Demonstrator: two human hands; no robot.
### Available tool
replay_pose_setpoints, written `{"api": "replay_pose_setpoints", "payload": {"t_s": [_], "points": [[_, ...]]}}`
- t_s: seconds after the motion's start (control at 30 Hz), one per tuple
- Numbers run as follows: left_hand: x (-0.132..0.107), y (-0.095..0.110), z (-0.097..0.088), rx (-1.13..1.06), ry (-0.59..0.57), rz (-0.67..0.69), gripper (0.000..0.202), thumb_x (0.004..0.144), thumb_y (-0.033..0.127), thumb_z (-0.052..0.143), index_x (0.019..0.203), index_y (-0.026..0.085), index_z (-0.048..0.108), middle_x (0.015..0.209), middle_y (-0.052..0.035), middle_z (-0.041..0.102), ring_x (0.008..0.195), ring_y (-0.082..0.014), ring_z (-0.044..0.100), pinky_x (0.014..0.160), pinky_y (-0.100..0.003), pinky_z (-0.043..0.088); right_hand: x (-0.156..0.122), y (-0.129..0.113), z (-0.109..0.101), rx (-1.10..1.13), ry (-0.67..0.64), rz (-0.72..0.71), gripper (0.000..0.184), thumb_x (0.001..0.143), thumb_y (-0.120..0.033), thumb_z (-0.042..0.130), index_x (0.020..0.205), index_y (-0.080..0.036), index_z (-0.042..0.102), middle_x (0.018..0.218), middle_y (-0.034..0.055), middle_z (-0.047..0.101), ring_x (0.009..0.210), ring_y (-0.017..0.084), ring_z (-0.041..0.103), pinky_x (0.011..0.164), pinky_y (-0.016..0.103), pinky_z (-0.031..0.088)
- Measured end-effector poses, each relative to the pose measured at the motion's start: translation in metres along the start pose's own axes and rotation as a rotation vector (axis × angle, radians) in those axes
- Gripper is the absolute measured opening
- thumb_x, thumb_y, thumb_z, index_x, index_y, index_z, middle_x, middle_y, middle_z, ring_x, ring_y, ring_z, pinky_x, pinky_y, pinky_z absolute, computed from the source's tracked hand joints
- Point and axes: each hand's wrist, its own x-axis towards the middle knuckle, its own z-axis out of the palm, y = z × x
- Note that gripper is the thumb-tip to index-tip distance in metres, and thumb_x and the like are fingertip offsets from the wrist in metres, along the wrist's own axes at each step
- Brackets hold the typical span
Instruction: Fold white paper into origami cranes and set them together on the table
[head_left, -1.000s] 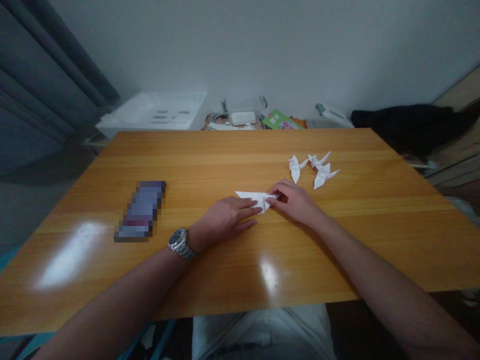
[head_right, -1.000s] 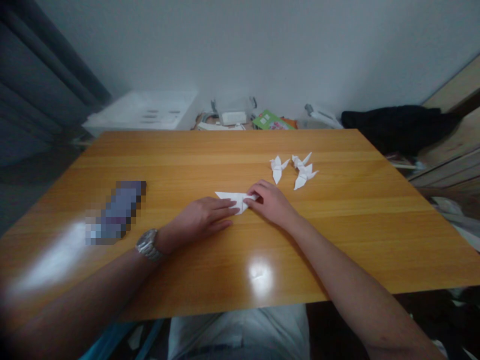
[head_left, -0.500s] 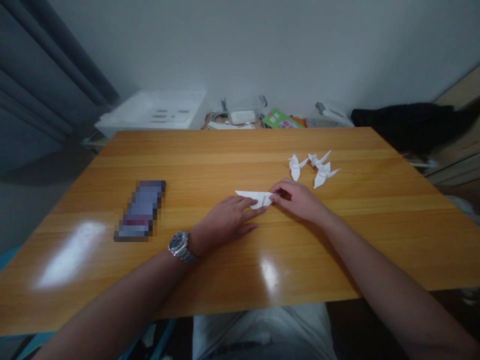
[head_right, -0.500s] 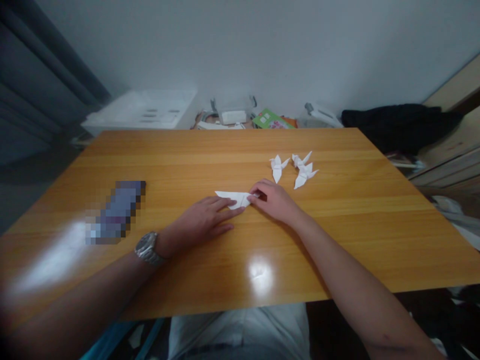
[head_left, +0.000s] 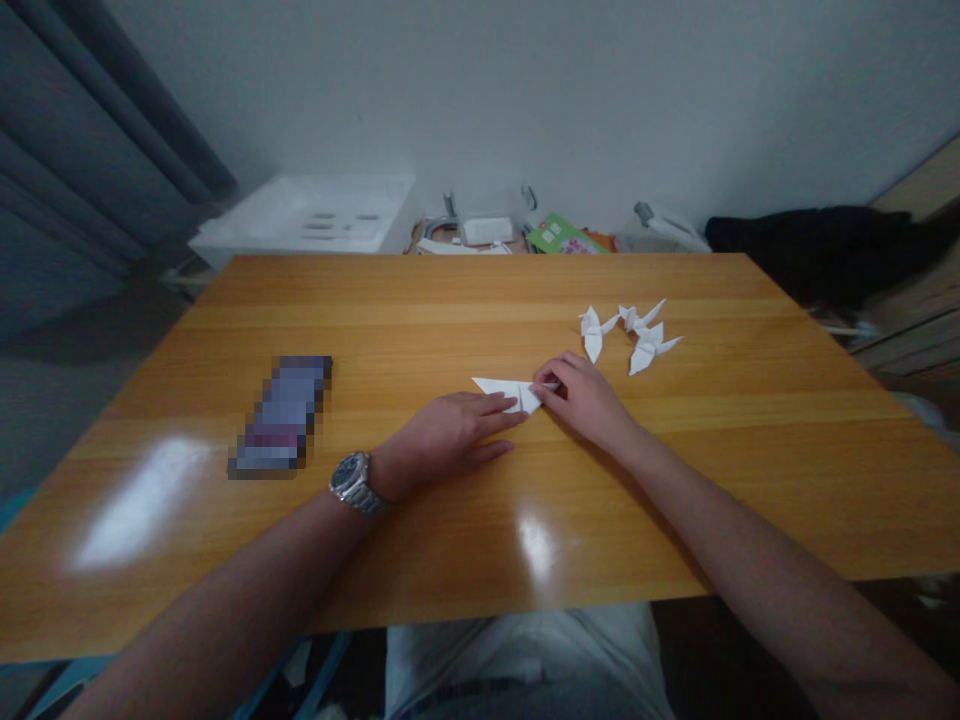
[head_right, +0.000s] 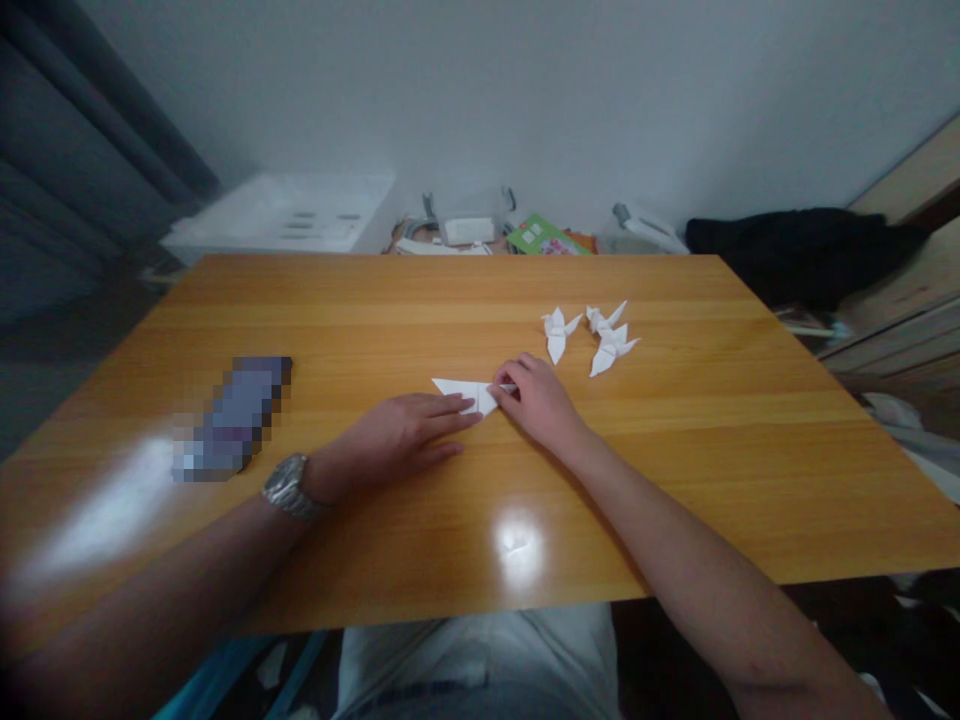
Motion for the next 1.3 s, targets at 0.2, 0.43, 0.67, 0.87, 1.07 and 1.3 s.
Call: {"api": "replay_pose_setpoints", "payload": {"t_s": [0.2, 0.43, 0.67, 0.87, 1.07, 1.3], "points": [[-0.0030, -0.0052, -0.0022, -0.070, -0.015, -0.027, 0.040, 0.103, 0.042, 0.054, 0.136, 0.022, 0.062, 0.150, -0.0081, 0.057, 0.134, -0.0229, 0.060, 0.114, -0.038, 0.049, 0.0010, 0.0005, 0.0027, -0.040, 0.007, 0.001, 0.011, 0.093, -0.025, 0.067, 0.085, -0.021, 0.061, 0.090, 0.0073, 0.062, 0.088, 0.025, 0.058, 0.080, 0.038, 0.045], [-0.0022, -0.0040, -0.0055, -0.085, -0.012, -0.024, 0.039, 0.101, 0.042, 0.057, 0.135, 0.023, 0.063, 0.149, -0.0083, 0.058, 0.131, -0.0237, 0.062, 0.111, -0.039, 0.051, 0.0004, -0.0023, 0.0037, -0.040, 0.014, 0.004, 0.010, 0.093, -0.023, 0.066, 0.086, -0.022, 0.059, 0.091, 0.0075, 0.063, 0.089, 0.026, 0.059, 0.080, 0.037, 0.045], [-0.0032, -0.0034, -0.0055, -0.014, -0.040, 0.017, 0.045, 0.103, 0.041, 0.054, 0.146, 0.027, 0.055, 0.155, -0.0088, 0.051, 0.133, -0.0246, 0.060, 0.111, -0.040, 0.050, 0.0005, -0.0018, 0.0057, -0.053, 0.025, -0.007, 0.009, 0.094, -0.023, 0.064, 0.087, -0.022, 0.058, 0.091, 0.0079, 0.063, 0.089, 0.026, 0.058, 0.081, 0.039, 0.044], [-0.0017, -0.0002, -0.0070, 0.010, -0.060, 0.000, 0.044, 0.104, 0.042, 0.051, 0.144, 0.026, 0.058, 0.155, -0.0093, 0.051, 0.131, -0.0259, 0.061, 0.110, -0.041, 0.051, 0.0008, 0.0009, 0.0086, -0.074, 0.016, 0.004, 0.007, 0.095, -0.025, 0.063, 0.089, -0.022, 0.059, 0.093, 0.0084, 0.063, 0.091, 0.027, 0.058, 0.082, 0.039, 0.044], [0.0004, 0.0027, -0.0080, 0.004, -0.031, 0.005, 0.041, 0.102, 0.040, 0.056, 0.140, 0.025, 0.061, 0.154, -0.0095, 0.052, 0.128, -0.0267, 0.062, 0.106, -0.042, 0.053, 0.0006, 0.0008, 0.0102, -0.062, 0.037, -0.006, 0.010, 0.095, -0.026, 0.064, 0.087, -0.022, 0.059, 0.091, 0.0077, 0.063, 0.089, 0.027, 0.057, 0.081, 0.039, 0.044], [0.0012, 0.0015, -0.0063, -0.023, -0.031, 0.020, 0.055, 0.100, 0.044, 0.059, 0.150, 0.023, 0.050, 0.152, -0.0111, 0.054, 0.135, -0.0272, 0.056, 0.114, -0.044, 0.046, 0.0007, 0.0026, 0.0108, -0.062, 0.033, -0.015, 0.008, 0.094, -0.026, 0.065, 0.089, -0.022, 0.060, 0.093, 0.0080, 0.063, 0.091, 0.027, 0.058, 0.082, 0.039, 0.044]]}}
